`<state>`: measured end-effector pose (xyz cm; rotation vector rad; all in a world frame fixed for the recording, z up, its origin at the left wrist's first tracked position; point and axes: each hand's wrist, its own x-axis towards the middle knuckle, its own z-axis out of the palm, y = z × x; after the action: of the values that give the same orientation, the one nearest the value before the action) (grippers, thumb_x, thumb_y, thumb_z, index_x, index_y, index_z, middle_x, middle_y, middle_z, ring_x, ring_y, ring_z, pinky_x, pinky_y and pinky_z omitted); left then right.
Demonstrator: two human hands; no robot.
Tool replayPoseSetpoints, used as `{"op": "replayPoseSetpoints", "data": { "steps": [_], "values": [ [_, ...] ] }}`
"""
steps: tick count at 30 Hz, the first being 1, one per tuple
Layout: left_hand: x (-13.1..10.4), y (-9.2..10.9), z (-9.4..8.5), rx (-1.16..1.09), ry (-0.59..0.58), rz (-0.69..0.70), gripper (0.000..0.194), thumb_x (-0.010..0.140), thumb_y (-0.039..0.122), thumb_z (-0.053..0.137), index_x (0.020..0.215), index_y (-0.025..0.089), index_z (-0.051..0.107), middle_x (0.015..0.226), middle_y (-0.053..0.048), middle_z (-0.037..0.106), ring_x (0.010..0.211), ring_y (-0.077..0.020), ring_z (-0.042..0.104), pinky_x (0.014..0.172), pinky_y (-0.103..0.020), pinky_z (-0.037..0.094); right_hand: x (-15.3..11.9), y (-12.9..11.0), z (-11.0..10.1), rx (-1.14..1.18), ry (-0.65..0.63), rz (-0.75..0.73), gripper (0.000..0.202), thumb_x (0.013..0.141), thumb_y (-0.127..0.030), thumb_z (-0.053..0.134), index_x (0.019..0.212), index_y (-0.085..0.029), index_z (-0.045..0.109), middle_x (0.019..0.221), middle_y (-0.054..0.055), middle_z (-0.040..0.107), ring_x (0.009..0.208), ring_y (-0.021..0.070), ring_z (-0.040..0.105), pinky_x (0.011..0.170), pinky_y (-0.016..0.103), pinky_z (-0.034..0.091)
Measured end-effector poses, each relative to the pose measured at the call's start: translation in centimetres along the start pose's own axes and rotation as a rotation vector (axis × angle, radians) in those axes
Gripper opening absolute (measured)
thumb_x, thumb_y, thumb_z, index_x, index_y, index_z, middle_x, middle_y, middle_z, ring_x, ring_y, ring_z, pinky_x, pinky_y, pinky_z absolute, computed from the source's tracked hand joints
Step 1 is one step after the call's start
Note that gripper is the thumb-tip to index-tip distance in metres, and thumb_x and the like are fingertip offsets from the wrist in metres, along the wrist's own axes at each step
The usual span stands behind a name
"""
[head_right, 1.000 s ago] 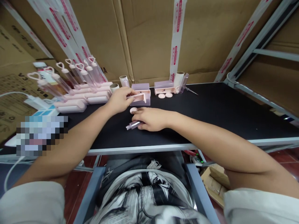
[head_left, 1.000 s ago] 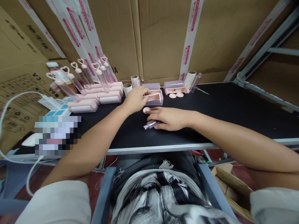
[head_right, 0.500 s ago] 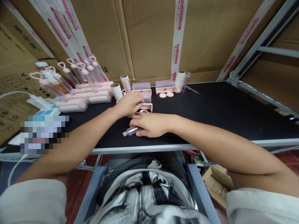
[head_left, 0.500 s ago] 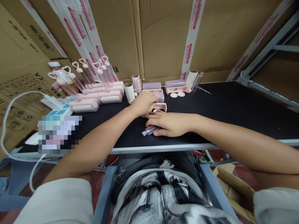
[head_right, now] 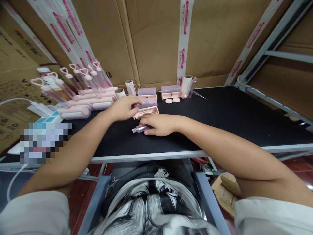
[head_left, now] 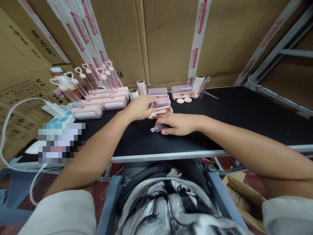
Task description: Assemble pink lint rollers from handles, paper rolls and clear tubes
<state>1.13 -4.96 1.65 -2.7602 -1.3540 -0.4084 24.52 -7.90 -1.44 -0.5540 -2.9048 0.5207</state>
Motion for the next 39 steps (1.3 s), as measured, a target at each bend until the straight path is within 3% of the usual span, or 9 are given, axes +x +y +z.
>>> {"op": "replayPoseSetpoints", "data": {
  "steps": [4,8,17,24,29,31,34,36,39],
  "values": [
    [-1.1,-0.1,-1.9,-0.014,-0.155,-0.159,0.04,0.09,0.03,0.065,0.127,0.017,0.072,0.087,-0.005,0.078,0.076,-0.0233,0.07,0.068,-0.031,0.046,0.0,0.0,0.2,0.002,0.001,-0.009,0.036,0.104,-0.03,0.063,0.136,-0.016,0.07,0.152,0.019,0.064,0.135,0.0336,0.065,0.119,0.052,0.048],
    [-1.2,-0.2,-2.1,-0.064,-0.253,-0.175,0.041,0.094,0.042,0.066,0.126,0.017,0.068,0.087,-0.006,0.078,0.073,-0.023,0.069,0.066,-0.03,0.044,0.0,0.0,0.4,0.004,0.002,-0.005,0.038,0.104,-0.031,0.063,0.138,-0.015,0.069,0.158,0.02,0.059,0.141,0.0355,0.062,0.121,0.054,0.045],
    [-1.0,-1.0,-0.9,-0.109,-0.178,-0.122,0.024,0.093,0.026,0.062,0.112,0.018,0.072,0.094,-0.005,0.08,0.077,-0.0199,0.068,0.07,-0.029,0.045,0.0,-0.3,0.2,0.02,0.032,-0.056,0.031,0.104,-0.03,0.063,0.13,-0.014,0.071,0.133,0.018,0.072,0.118,0.0304,0.069,0.108,0.048,0.053],
    [-0.9,-1.2,-1.4,-0.087,-0.138,-0.099,0.023,0.09,0.025,0.063,0.106,0.017,0.077,0.086,-0.004,0.078,0.073,-0.0186,0.065,0.069,-0.028,0.043,0.2,0.0,0.4,0.029,0.102,-0.086,0.029,0.103,-0.03,0.064,0.128,-0.017,0.07,0.137,0.016,0.07,0.129,0.0301,0.065,0.114,0.047,0.049],
    [-1.2,-0.4,-1.8,-0.128,-0.207,-0.035,0.017,0.084,0.027,0.069,0.095,0.019,0.08,0.081,-0.002,0.076,0.071,-0.0178,0.063,0.067,-0.028,0.042,0.0,0.6,-0.4,0.12,0.356,-0.047,0.03,0.104,-0.043,0.065,0.117,-0.016,0.069,0.109,0.009,0.076,0.095,0.0216,0.067,0.089,0.034,0.05],
    [-1.3,-0.1,-1.8,-0.175,-0.155,-0.008,0.02,0.086,0.029,0.068,0.098,0.018,0.079,0.082,-0.002,0.075,0.071,-0.0174,0.063,0.068,-0.028,0.043,-0.2,1.0,-0.9,0.171,0.555,0.027,0.04,0.104,-0.056,0.064,0.107,-0.016,0.068,0.089,0.003,0.07,0.078,0.0167,0.059,0.075,0.03,0.044],
    [-1.4,0.5,-1.8,-0.374,0.053,0.024,0.038,0.091,0.033,0.065,0.124,0.018,0.074,0.087,-0.002,0.073,0.073,-0.0155,0.063,0.071,-0.027,0.047,-0.4,1.4,-1.5,0.191,0.758,0.152,0.045,0.102,-0.063,0.063,0.092,-0.019,0.061,0.077,-0.001,0.059,0.07,0.0145,0.049,0.068,0.029,0.036],
    [-1.5,0.9,-1.9,-0.542,0.149,0.033,0.055,0.091,0.042,0.069,0.141,0.018,0.065,0.093,-0.003,0.073,0.077,-0.015,0.066,0.073,-0.027,0.051,-0.4,1.4,-1.5,0.156,0.766,0.206,0.042,0.1,-0.059,0.065,0.085,-0.021,0.054,0.073,-0.002,0.056,0.068,0.014,0.046,0.067,0.03,0.034],
    [-1.5,1.7,-1.9,-0.634,0.16,-0.005,0.066,0.088,0.062,0.074,0.138,0.02,0.067,0.101,-0.006,0.074,0.083,-0.0173,0.07,0.076,-0.028,0.055,0.1,1.0,-0.8,0.116,0.686,0.232,0.037,0.099,-0.052,0.066,0.084,-0.021,0.052,0.073,-0.002,0.056,0.067,0.0136,0.046,0.067,0.03,0.034]
  ]
}}
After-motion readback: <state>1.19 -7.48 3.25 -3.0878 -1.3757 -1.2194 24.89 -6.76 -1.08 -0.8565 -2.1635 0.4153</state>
